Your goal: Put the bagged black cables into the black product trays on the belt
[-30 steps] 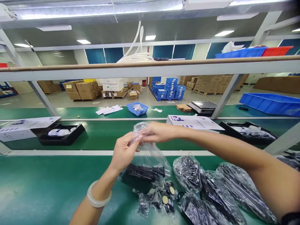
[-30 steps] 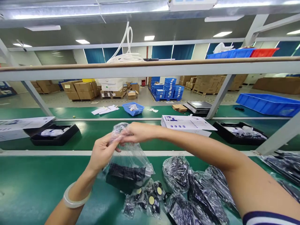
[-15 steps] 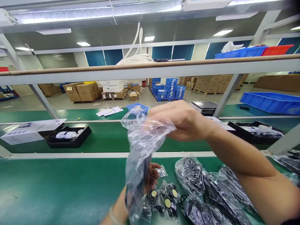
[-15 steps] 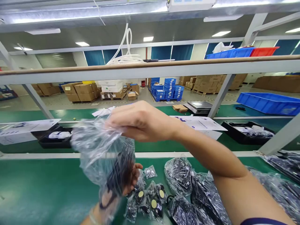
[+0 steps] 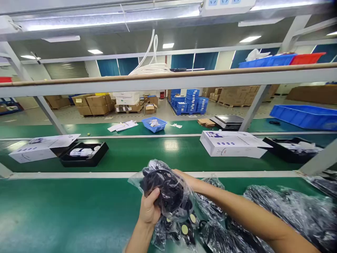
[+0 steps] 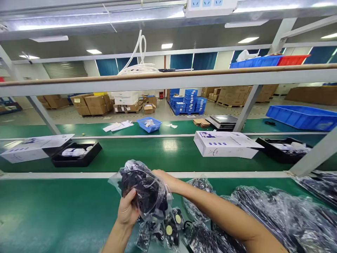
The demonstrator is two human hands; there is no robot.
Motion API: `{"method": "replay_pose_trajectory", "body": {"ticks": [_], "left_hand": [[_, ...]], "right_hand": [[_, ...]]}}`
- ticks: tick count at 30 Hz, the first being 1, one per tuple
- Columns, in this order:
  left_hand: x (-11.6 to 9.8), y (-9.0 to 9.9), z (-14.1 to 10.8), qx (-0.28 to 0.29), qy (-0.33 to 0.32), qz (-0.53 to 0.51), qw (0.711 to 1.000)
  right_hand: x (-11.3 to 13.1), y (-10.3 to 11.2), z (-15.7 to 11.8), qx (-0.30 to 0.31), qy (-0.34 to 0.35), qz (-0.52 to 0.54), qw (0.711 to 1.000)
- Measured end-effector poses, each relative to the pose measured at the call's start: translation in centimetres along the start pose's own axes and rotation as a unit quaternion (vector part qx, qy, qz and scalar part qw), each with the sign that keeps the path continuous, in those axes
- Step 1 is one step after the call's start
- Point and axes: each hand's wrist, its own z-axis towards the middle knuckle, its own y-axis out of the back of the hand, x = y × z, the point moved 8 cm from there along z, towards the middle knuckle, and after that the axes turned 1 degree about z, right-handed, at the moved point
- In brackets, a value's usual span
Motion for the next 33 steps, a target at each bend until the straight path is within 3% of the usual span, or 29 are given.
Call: {"method": "replay_pose_trajectory", "body": {"ticks": [2,4,5,7,9,12,14,19,23,24,26,28,30,32,33], "left_hand": [[-0.3,0.0,-0.1,-0.046,-0.023,0.008,0.999],[-0.5,0.2,0.0,-0.088,-0.033,0.008,0.996],[-0.3,0.3,0.0,-0.102,-0.03,0.003,0.994],[0.3,0.3,0.3,-0.109,-0.002,-0.022,0.994],[1.3,-0.3,0.4,-0.076,0.039,-0.069,0.994],[2.1,-1.3,0.3,-0.003,0.08,-0.112,0.99],[2.3,-1.3,0.2,0.011,0.08,-0.086,0.993],[2.7,0.1,0.4,-0.047,-0.003,0.063,0.997],[3.2,0.5,0.5,-0.078,-0.058,0.182,0.979],[3.5,0.4,0.5,-0.073,-0.051,0.197,0.976],[4.0,0.1,0.9,-0.038,-0.021,0.192,0.98],[4.0,-0.3,1.6,0.021,0.007,0.178,0.984],[3.4,-0.4,2.9,0.095,0.007,0.214,0.972],[2.6,0.5,4.7,0.133,-0.027,0.346,0.928],[2.5,1.2,5.7,0.135,-0.05,0.436,0.889]], "right_hand": [[-0.5,2.4,-0.9,-0.087,-0.025,-0.074,0.993],[-1.2,4.5,-2.2,-0.157,-0.027,-0.019,0.987],[-1.6,4.6,-2.8,-0.16,-0.017,0.039,0.986],[-2.1,3.4,-3.4,-0.12,0.015,0.141,0.983],[-2.5,1.5,-3.6,-0.087,0.04,0.209,0.973],[-3.6,-0.4,-3.6,-0.101,0.043,0.31,0.944],[-4.2,-1.1,-3.6,-0.103,0.035,0.354,0.929],[-4.3,-1.3,-4.3,-0.142,0.042,0.327,0.933],[-6.1,-2.8,-4.5,-0.148,-0.056,0.22,0.963],[-6.6,-3.0,-4.6,-0.152,-0.074,0.202,0.965],[-6.7,-2.7,-4.6,-0.166,-0.046,0.21,0.962],[-6.8,-1.7,-4.9,-0.184,0.002,0.259,0.948],[-8.0,-0.5,-5.5,-0.183,-0.012,0.319,0.93],[-10.0,1.0,-6.6,-0.197,-0.068,0.374,0.903],[-11.0,1.9,-7.4,-0.218,-0.089,0.394,0.888]]}}
